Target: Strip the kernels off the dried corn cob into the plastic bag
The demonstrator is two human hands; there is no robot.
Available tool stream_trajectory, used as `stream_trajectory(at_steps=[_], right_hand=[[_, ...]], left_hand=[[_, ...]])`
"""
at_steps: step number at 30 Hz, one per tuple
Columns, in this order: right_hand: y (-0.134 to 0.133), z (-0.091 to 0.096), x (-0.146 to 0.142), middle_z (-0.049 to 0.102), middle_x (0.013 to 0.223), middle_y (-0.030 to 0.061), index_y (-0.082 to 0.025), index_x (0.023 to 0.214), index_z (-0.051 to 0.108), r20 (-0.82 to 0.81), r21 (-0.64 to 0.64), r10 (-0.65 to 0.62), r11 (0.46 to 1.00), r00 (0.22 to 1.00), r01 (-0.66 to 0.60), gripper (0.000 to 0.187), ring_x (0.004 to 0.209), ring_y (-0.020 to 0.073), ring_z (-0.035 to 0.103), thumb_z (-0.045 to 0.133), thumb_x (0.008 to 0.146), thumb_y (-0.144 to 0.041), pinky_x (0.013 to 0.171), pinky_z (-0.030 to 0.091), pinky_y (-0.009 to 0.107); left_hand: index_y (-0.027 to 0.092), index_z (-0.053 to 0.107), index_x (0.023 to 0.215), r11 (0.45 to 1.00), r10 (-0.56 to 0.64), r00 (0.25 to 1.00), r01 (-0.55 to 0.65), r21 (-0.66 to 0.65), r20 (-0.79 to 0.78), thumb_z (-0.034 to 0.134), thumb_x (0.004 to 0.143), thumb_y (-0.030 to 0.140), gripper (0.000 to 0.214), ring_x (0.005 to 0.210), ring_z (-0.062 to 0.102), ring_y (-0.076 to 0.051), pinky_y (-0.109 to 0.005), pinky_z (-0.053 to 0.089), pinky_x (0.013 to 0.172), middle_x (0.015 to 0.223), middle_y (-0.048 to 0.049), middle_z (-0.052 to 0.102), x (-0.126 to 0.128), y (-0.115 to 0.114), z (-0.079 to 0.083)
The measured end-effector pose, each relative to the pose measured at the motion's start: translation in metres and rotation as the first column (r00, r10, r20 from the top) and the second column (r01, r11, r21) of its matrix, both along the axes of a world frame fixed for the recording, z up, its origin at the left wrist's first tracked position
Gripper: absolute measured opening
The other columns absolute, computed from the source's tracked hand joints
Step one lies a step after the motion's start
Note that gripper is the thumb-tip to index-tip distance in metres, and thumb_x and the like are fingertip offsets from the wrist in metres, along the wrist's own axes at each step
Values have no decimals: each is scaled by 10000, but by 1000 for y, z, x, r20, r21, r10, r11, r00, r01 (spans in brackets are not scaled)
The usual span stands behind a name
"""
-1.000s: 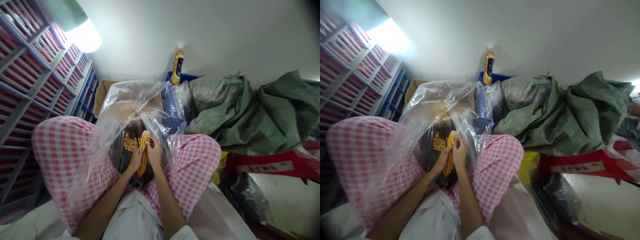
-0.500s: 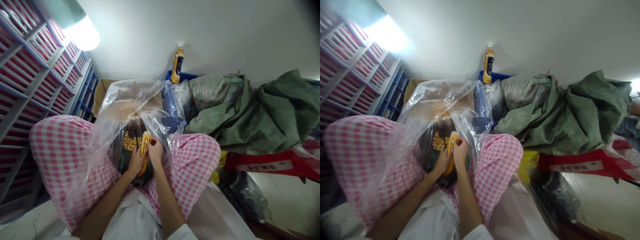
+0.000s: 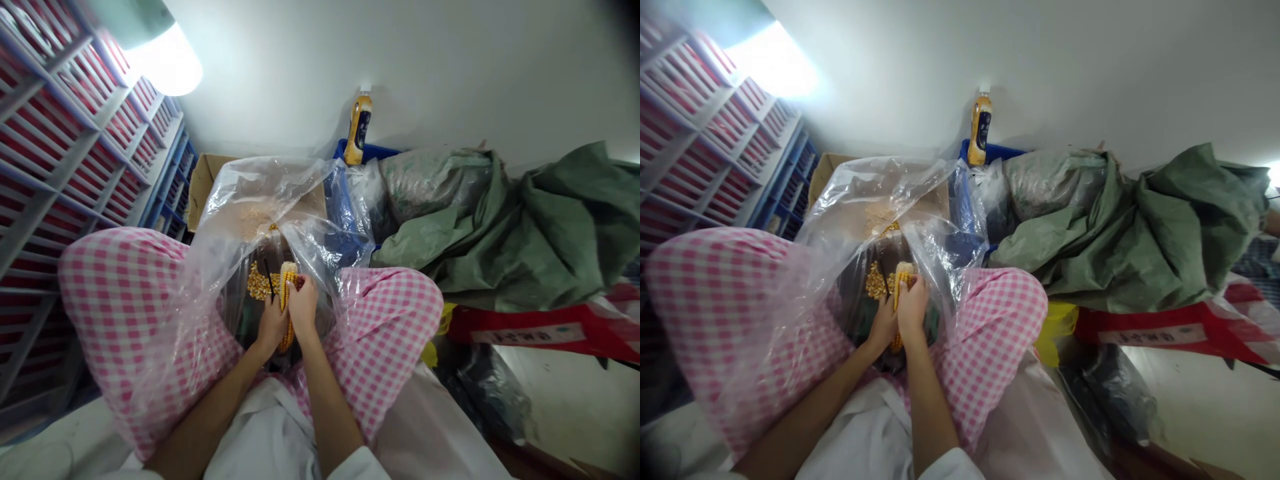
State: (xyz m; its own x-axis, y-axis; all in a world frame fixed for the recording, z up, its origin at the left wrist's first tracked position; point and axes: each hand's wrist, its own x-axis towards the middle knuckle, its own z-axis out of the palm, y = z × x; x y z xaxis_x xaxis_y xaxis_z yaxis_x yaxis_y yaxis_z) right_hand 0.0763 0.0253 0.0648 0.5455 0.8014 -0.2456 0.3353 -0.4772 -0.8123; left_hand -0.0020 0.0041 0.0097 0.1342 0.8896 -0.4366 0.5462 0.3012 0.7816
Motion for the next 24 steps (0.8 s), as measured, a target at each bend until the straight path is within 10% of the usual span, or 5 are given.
stream_trajectory(at_steps=[9, 24], right_hand=[[2, -12, 19, 617, 929, 54, -163, 927, 559, -387, 140, -91, 978, 917, 157, 331, 875, 169, 571, 446, 806, -450, 828, 425, 290], [7, -18, 17, 597, 631, 42, -180, 668, 524, -174, 16, -29, 999, 984, 32, 488, 592, 155, 552, 251, 872, -530, 582, 398, 251]], left_hand=[[123, 595, 983, 990, 74, 952, -105, 91, 298, 385, 819, 514, 473, 940, 502, -210, -337, 364, 882, 950, -87, 533, 2, 8, -9], [142, 634, 938, 994, -18, 931, -23, 107, 364, 404, 811, 520, 460, 865, 501, -195, -327, 374, 828, 860, -62, 537, 2, 3, -16]])
